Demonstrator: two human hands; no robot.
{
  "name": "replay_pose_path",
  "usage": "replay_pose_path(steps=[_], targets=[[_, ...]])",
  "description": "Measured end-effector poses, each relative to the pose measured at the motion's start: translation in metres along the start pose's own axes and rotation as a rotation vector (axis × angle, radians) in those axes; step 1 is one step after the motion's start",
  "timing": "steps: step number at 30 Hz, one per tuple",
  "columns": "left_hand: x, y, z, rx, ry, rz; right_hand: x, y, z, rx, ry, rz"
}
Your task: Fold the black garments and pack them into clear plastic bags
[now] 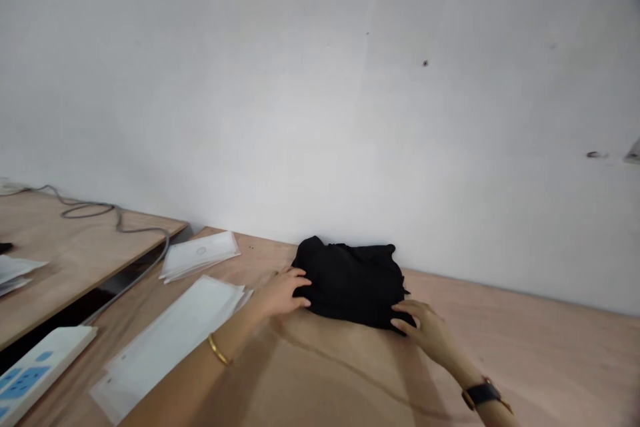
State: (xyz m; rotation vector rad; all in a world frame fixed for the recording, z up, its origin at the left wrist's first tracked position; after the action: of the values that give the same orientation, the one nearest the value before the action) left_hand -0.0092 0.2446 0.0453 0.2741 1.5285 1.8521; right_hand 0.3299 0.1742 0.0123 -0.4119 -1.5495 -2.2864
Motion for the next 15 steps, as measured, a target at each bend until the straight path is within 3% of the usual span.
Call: replay_pose_path(steps=[6, 10, 13, 15], targets=[[-0.019, 0.01, 0.016, -0.051, -0.069, 0.017, 0.002, 0.004, 0.01, -0.046, 0.016, 0.004], [-0.027, 0.039, 0.018, -0.144, -0.058, 0.027, 0.008, 0.029, 0.015, -0.188, 0.025, 0.034], [-0.042, 0.075, -0.012, -0.146, -0.077, 0.044, 0.024, 0.065, -0.01, -0.238, 0.095, 0.04], [-0.057, 0.092, -0.047, -0.048, -0.096, 0.025, 0.04, 0.084, -0.042, -0.149, 0.147, 0.063]])
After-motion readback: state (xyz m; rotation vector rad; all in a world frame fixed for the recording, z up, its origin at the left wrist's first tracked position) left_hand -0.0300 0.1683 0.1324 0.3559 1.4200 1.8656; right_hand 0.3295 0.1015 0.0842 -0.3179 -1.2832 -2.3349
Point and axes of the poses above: each hand's wrist, its own z-axis towards the middle knuckle, its own y-axis out of the back of the hand, x = y × z, the point moved 5 cm from there along z, towards the middle knuckle, and after that the axes turned 11 degrees about -x, right-handed, at the moved point
